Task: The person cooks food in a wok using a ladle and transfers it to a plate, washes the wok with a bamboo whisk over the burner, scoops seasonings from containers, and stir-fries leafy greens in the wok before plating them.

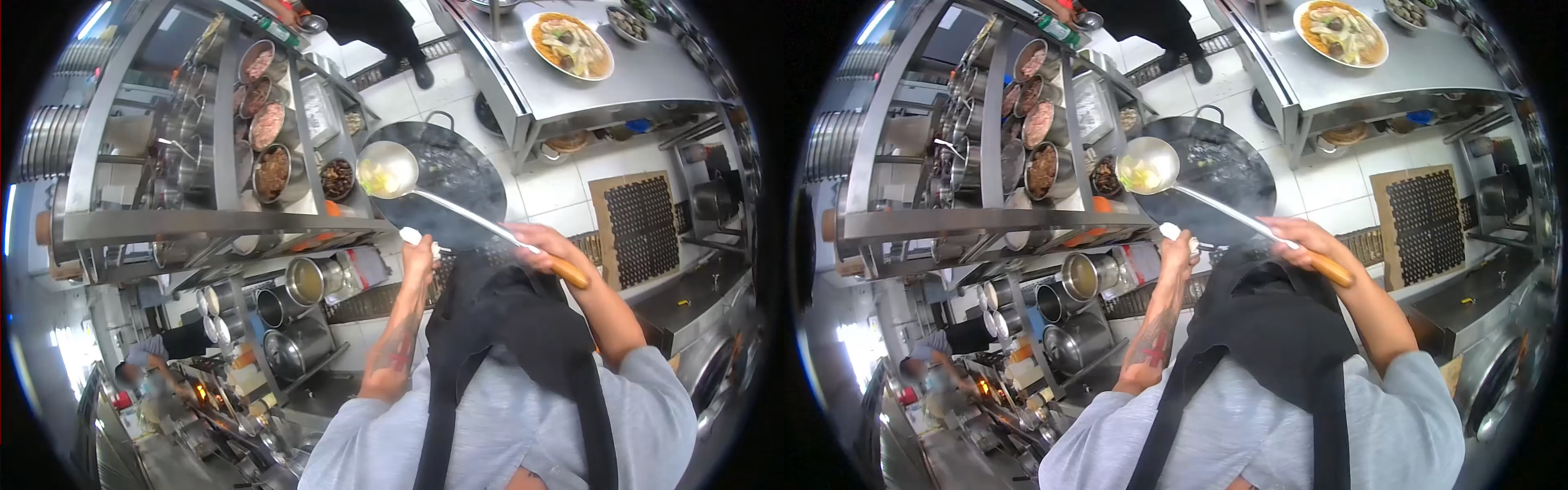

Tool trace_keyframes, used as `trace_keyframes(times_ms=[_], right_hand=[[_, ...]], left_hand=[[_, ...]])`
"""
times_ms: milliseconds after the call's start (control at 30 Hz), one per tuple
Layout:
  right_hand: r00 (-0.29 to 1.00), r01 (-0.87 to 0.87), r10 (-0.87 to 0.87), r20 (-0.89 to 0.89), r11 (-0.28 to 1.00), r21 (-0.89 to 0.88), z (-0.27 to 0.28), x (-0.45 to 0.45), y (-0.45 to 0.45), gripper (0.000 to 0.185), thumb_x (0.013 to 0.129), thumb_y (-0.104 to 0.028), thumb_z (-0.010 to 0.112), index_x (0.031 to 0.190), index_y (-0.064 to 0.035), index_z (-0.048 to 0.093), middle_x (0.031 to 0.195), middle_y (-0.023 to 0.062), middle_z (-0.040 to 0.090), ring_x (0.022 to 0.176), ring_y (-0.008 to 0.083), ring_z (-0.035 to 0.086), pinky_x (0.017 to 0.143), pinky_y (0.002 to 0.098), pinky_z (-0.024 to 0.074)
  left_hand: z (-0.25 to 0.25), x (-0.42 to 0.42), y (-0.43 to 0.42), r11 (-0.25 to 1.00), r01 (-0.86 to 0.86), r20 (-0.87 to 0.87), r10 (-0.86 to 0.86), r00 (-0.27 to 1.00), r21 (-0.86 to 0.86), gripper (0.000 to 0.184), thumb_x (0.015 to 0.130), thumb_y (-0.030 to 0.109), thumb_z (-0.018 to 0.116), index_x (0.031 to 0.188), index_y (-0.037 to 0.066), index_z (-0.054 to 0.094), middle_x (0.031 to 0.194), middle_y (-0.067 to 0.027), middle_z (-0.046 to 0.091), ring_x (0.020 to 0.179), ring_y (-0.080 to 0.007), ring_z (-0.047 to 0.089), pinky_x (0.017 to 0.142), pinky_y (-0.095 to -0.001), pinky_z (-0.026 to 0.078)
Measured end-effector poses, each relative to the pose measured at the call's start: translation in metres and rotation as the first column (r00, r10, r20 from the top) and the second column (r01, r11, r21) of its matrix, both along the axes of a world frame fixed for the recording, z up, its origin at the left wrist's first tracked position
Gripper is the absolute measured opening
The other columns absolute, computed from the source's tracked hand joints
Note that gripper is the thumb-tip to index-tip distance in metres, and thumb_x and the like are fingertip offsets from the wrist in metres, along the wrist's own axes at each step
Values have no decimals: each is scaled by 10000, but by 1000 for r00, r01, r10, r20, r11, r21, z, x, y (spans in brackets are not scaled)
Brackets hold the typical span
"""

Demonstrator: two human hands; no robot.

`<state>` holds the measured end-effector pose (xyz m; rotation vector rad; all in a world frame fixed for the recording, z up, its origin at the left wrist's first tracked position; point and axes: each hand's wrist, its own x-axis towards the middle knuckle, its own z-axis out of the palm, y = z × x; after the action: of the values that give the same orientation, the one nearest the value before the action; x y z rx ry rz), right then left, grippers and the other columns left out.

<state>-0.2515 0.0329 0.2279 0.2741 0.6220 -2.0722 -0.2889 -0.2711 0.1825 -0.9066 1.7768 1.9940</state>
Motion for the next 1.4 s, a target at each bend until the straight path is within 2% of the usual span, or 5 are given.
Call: trace_keyframes(times_ms=[300, 567, 833, 1033, 1400], right_hand=[[997, 68, -51, -59, 936, 345, 46, -1, 3, 510, 986, -103, 530, 1478, -130, 401, 729, 13, 520, 470, 36, 419, 365, 174, 342], [663, 371, 695, -279, 20, 929, 91, -34, 24, 564, 852, -125, 580, 1377, 47, 469, 1013, 324, 657, 1038, 421, 637, 927, 455, 477], [959, 90, 113, -261, 751, 654, 7, -25, -21, 505, 984, -120, 507, 1477, -98, 404, 693, 8, 521, 457, 62, 427, 391, 227, 401], [972, 128, -42, 232, 921, -367, -11, 18, 3, 567, 1007, -113, 483, 1532, -147, 270, 781, 54, 449, 461, 40, 384, 349, 174, 361], [940, 308, -97, -328, 658, 688, 138, 7, 101, 560, 954, -114, 580, 1484, -118, 399, 698, -17, 518, 469, 47, 448, 391, 206, 379]], left_hand=[[20, 25, -60, 986, -50, 114, 32, 993, 161, 159, 949, 147, 505, 952, -11, 508, 686, -145, 600, 447, -164, 520, 313, -253, 315], [72, 23, -51, 994, 108, -110, -106, 988, 14, 76, 913, 84, 515, 956, 22, 506, 687, -74, 569, 492, -136, 533, 335, -242, 321], [20, -12, -5, 971, 41, -114, -69, 991, -234, 63, 875, 94, 575, 869, 53, 528, 668, -4, 521, 453, -110, 477, 343, -263, 324], [31, -6, -7, 986, 90, 101, -76, 992, -138, 151, 919, 171, 540, 884, 24, 533, 668, -78, 552, 422, -147, 463, 319, -274, 313], [105, 35, -30, 928, -20, 87, -13, 996, 371, 142, 921, 119, 489, 923, -15, 534, 715, -153, 624, 448, -166, 525, 329, -241, 331]])
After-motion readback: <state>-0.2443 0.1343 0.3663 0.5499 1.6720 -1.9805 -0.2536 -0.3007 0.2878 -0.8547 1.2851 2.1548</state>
